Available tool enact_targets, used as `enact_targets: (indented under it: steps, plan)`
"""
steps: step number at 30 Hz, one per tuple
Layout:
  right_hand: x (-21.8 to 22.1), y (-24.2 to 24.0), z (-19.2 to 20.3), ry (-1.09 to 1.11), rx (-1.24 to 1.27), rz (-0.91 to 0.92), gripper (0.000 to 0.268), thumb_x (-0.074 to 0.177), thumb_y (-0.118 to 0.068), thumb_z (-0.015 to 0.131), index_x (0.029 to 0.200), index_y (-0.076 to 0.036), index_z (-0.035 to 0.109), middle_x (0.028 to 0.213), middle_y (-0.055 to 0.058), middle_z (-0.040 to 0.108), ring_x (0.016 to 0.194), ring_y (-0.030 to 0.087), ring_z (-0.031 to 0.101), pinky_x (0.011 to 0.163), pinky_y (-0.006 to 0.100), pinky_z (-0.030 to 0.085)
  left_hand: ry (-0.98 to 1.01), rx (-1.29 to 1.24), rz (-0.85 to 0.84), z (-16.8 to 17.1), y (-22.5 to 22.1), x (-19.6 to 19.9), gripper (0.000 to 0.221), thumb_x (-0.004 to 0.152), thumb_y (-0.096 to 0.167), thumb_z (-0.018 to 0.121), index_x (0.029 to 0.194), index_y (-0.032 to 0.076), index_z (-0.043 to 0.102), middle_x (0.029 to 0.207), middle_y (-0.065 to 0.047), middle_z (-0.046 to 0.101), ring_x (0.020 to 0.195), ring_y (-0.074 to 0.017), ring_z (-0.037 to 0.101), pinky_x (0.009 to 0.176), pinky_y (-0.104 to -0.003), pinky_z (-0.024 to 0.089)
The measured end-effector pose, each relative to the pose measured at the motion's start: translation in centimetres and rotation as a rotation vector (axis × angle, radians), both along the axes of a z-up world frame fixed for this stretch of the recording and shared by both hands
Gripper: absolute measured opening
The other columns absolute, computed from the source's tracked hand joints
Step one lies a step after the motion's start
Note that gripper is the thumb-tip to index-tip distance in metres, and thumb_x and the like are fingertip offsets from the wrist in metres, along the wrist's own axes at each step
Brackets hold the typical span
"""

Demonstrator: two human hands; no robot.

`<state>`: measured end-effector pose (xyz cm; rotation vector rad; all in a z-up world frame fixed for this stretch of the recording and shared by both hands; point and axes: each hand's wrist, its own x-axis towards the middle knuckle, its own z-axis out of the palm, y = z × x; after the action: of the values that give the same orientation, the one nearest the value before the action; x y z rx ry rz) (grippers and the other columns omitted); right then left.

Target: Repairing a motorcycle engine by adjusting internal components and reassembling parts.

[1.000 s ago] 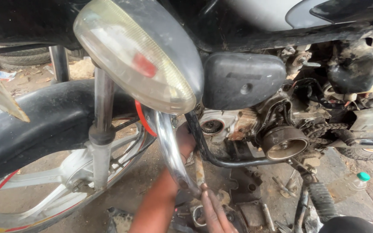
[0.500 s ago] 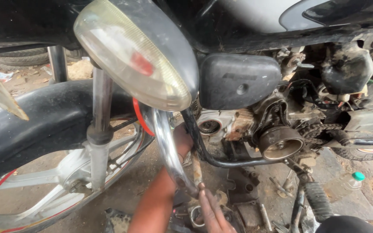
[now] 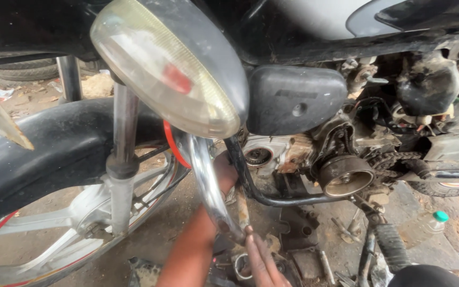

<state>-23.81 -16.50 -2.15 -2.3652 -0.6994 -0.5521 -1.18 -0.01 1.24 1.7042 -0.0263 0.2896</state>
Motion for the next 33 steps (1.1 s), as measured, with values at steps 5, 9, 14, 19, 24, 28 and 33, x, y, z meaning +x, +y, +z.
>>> enact_targets:
  steps: [5, 9, 14, 19, 24, 28, 33]
  plan:
    - [-0.3, -0.1, -0.6, 0.079, 0.008, -0.034, 0.059, 0.091, -0.001, 0.049, 0.149, 0.003, 0.041, 0.155, 0.02, 0.047, 0.128, 0.035, 0.061, 0.095, 0.04, 0.052, 0.108, 0.122, 0.062, 0.5, -0.1, 0.2, 0.024, 0.088, 0.012, 0.066, 0.108, 0.0, 0.073, 0.091, -0.012, 0.078, 0.08, -0.0211, 0.075, 0.074, -0.034, 0.058]
    - [-0.2, -0.5, -0.3, 0.193, -0.042, 0.007, 0.07, 0.087, -0.003, 0.053, 0.154, 0.003, 0.035, 0.16, 0.025, 0.039, 0.132, 0.04, 0.056, 0.101, 0.046, 0.053, -0.015, 0.092, 0.026, -0.2, 0.0, -0.1, 0.024, 0.09, 0.013, 0.066, 0.108, -0.001, 0.074, 0.091, -0.013, 0.079, 0.081, -0.0216, 0.074, 0.075, -0.034, 0.057]
    - [0.0, -0.3, -1.5, 0.044, -0.039, -0.005, 0.064, 0.091, -0.001, 0.05, 0.153, 0.001, 0.034, 0.159, 0.017, 0.043, 0.134, 0.034, 0.059, 0.098, 0.038, 0.051, 0.025, 0.084, 0.064, -1.2, -0.1, 0.8, 0.027, 0.086, 0.009, 0.069, 0.11, -0.001, 0.072, 0.091, -0.013, 0.078, 0.081, -0.0197, 0.074, 0.074, -0.033, 0.057]
    - [-0.1, -0.4, -1.3, 0.103, -0.069, -0.02, 0.067, 0.09, -0.002, 0.051, 0.154, 0.001, 0.031, 0.16, 0.02, 0.037, 0.134, 0.036, 0.055, 0.099, 0.04, 0.049, 0.065, 0.054, 0.056, 0.7, -0.3, -0.4, 0.024, 0.089, 0.01, 0.067, 0.108, -0.002, 0.073, 0.088, -0.013, 0.078, 0.076, -0.0192, 0.073, 0.07, -0.032, 0.056]
    - [-0.3, -0.7, 0.2, 0.175, -0.026, 0.066, 0.071, 0.088, -0.002, 0.05, 0.154, 0.003, 0.027, 0.161, 0.024, 0.032, 0.135, 0.038, 0.053, 0.099, 0.04, 0.05, 0.063, -0.017, 0.029, 0.5, -0.2, -0.6, 0.024, 0.092, 0.01, 0.063, 0.109, -0.003, 0.073, 0.086, -0.013, 0.077, 0.073, -0.0193, 0.071, 0.066, -0.033, 0.055]
    - [-0.1, -0.6, -0.9, 0.206, -0.03, 0.071, 0.072, 0.089, -0.004, 0.051, 0.156, 0.004, 0.025, 0.163, 0.026, 0.03, 0.137, 0.041, 0.052, 0.099, 0.04, 0.051, 0.104, -0.028, 0.006, -0.1, -0.1, -0.2, 0.027, 0.092, 0.013, 0.064, 0.114, -0.002, 0.07, 0.087, -0.011, 0.078, 0.073, -0.0186, 0.072, 0.068, -0.032, 0.058]
    - [0.5, -0.5, -3.6, 0.073, -0.072, -0.006, 0.06, 0.096, -0.004, 0.047, 0.154, 0.002, 0.033, 0.16, 0.021, 0.038, 0.136, 0.036, 0.055, 0.101, 0.04, 0.05, -0.03, 0.066, 0.044, -0.2, 0.1, 0.3, 0.03, 0.092, 0.02, 0.069, 0.111, -0.003, 0.073, 0.087, -0.012, 0.079, 0.076, -0.0183, 0.073, 0.072, -0.032, 0.057]
